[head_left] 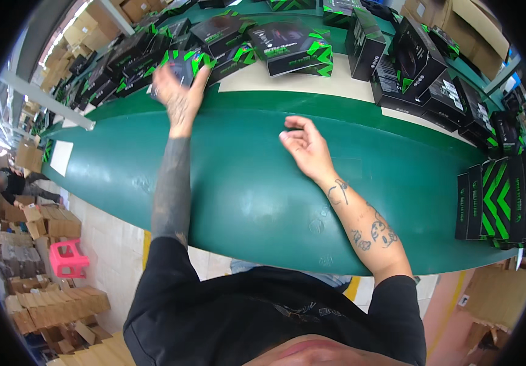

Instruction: The recorder is seen organizing and checking several boxes of gaming mice on a green production line table.

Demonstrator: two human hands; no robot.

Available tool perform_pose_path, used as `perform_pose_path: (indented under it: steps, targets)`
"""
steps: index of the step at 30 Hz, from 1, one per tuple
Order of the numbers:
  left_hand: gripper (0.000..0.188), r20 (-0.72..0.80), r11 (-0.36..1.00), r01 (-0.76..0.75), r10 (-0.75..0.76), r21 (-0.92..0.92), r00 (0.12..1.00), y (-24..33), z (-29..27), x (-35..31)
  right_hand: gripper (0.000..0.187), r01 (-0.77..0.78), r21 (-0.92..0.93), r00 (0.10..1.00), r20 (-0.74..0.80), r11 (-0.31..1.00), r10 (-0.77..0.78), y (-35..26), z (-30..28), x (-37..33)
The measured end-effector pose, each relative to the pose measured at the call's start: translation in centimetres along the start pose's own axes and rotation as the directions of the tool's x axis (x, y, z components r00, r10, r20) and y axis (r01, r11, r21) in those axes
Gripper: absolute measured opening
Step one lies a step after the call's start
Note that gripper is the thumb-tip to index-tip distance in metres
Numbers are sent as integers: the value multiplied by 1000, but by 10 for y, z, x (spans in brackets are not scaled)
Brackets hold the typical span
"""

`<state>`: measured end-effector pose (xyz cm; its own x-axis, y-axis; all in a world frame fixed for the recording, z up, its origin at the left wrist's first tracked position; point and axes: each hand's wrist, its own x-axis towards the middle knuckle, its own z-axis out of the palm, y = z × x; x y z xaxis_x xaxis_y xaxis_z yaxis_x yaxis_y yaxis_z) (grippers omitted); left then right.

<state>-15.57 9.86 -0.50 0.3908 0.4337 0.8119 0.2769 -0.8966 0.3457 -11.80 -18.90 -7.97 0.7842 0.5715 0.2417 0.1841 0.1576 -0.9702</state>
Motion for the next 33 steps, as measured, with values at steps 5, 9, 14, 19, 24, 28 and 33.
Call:
perform_pose_path:
  steps: [5,9,14,19,24,28,33]
  targets:
    - [89,355,383,886,-815,-263,458,-113,-13,-27,39,29,-219,993,115,975,-4,-19,15,5]
    - [89,522,182,677,-507,-713,686,-90,7,-27,35,76,-331,994,97,941,-46,-20,9,-1]
    - [79,228,184,420,-617,-889,754,-78,11,-8,30,67,-317,991,130,946,-26,-23,19,-5]
    - [60,253,14,303,-516,-953,818,-55,21,52,27,43,-380,996,90,924,-10,-21,9,-5]
    - [51,-134,993,17,-33,-120,990,-57,31,92,23,142,-307,985,141,941,-103,-13,18,-3]
    - [61,287,801,-535,596,-269,750,51,45,47,20,72,-313,994,99,947,-43,-15,16,3]
    - [69,351,659,-746,723,-95,595,70,94,24,21,130,-313,985,150,941,-86,-15,15,1]
